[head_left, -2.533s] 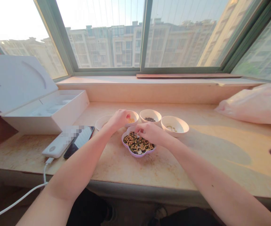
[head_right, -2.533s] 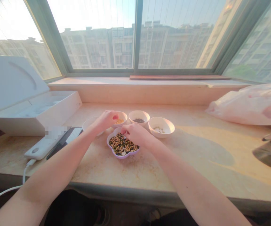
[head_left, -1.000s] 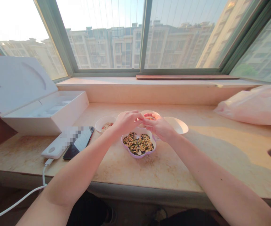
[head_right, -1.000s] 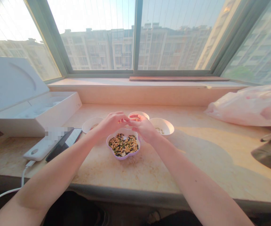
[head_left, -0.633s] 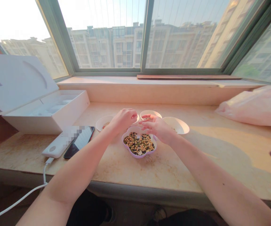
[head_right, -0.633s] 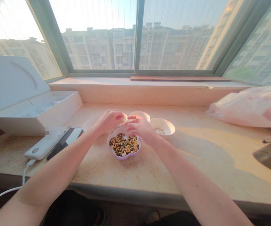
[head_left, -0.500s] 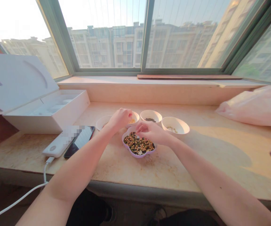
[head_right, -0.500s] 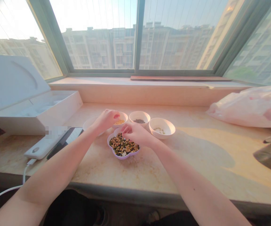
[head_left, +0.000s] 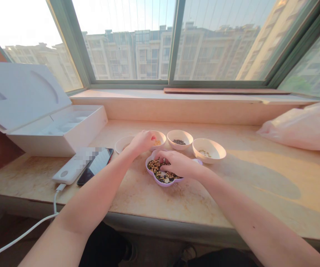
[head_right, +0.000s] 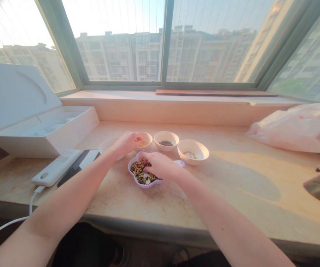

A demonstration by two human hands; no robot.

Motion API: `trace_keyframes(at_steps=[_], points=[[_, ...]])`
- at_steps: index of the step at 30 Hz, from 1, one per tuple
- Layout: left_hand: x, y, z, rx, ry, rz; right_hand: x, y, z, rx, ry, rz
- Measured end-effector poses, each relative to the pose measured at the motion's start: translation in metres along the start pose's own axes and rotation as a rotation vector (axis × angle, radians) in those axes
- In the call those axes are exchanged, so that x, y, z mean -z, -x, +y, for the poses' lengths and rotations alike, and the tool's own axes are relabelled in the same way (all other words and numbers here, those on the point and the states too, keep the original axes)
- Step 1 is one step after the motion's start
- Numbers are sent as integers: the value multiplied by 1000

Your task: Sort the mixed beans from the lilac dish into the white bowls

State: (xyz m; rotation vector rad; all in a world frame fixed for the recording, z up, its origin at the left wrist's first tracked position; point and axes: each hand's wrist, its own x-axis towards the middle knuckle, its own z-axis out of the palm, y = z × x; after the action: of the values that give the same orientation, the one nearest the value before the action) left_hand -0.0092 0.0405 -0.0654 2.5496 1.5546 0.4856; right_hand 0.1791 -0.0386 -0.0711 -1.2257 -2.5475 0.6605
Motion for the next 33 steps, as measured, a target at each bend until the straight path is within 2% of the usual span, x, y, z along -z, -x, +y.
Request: trace_keyframes(at_steps=[9, 18, 23, 26, 30, 33], points=[[2, 4, 7, -14, 7, 33, -2, -2, 2, 10, -9, 20], [4, 4, 7, 1, -8, 29, 4, 0, 14, 17, -130, 51], [4, 5, 7, -9, -18, 39, 4, 1, 21, 67, -222, 84], [6, 6, 9, -14, -23, 74, 8, 3, 21, 83, -255, 116], [12, 10, 21, -115, 17, 131, 26, 11, 24, 24, -239, 248], [16, 17, 36, -230, 35, 30, 47, 21, 36, -128, -84, 438]])
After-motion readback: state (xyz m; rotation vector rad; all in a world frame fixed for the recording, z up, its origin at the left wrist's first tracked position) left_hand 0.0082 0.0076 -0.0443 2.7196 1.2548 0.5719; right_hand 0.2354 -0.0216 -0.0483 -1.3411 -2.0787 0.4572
